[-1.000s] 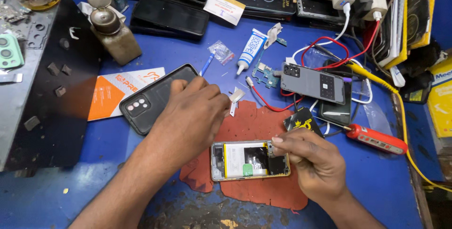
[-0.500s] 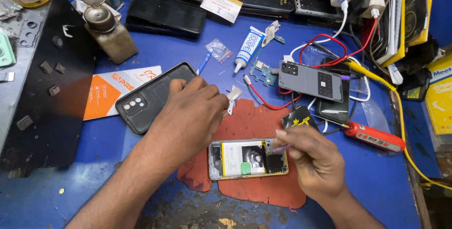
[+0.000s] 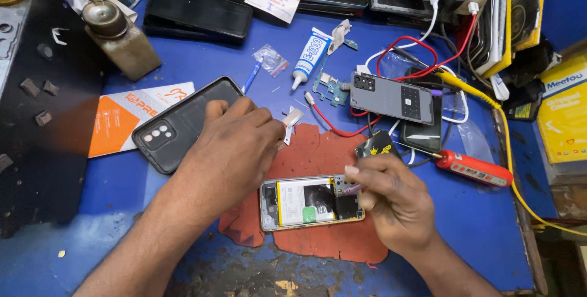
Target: The person repairs a smartphone at a cluttered workbench. They pry open the phone's back cover, work on the internal battery and components with a pry tool and screwdriver, briefly power the phone on to test the screen, then continue prying and separating the frame and display assembly by hand.
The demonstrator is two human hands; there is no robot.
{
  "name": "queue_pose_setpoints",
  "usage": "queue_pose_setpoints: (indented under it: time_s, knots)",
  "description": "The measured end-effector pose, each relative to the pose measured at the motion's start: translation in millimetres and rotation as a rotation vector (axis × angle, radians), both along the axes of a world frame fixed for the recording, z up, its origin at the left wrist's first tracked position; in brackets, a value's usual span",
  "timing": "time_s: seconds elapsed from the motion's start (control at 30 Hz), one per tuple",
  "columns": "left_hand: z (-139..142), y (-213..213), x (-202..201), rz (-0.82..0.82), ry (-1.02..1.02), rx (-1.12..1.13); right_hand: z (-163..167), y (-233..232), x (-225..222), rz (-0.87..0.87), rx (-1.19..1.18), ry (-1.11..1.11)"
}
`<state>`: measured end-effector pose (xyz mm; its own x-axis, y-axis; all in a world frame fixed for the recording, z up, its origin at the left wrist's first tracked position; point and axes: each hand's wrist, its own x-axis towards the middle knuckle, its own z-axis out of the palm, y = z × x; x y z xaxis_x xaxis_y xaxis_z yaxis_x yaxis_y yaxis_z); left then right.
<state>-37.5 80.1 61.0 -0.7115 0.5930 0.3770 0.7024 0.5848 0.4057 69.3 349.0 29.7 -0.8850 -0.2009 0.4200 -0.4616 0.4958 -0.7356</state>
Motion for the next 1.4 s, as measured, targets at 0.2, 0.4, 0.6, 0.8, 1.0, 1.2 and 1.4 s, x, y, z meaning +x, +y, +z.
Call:
queue_pose_setpoints:
  time_s: [0.2, 0.4, 0.6, 0.8, 1.0, 1.2, 1.4]
  knots:
    - [0, -3, -1, -0.003, -0.019, 0.001, -7, -1, -1, 0.052, -0.080, 0.046]
    - [0, -7, -1, 0.002, 0.013, 0.025, -11, 2, 0, 0.075, -0.129, 0.002]
    - [-1, -7, -1, -0.005, -0.012, -0.002, -7, 0, -1, 0.030, -0.036, 0.030]
    - [0, -7, -1, -0.005, -0.037, 0.017, -9, 0, 1, -0.041, 0.008, 0.054]
    - [-3, -1, 1, -0.031, -0.073, -0.014, -5, -6, 3, -0.052, 0.008, 0.026]
    - [-16, 21, 12, -0.214, -0.176, 0.022, 11, -9, 8, -0.071, -0.003, 0.048]
    - [-22, 47, 34, -0.394, -0.373, 0.067, 23, -14, 11, -0.117, -0.068, 0.129]
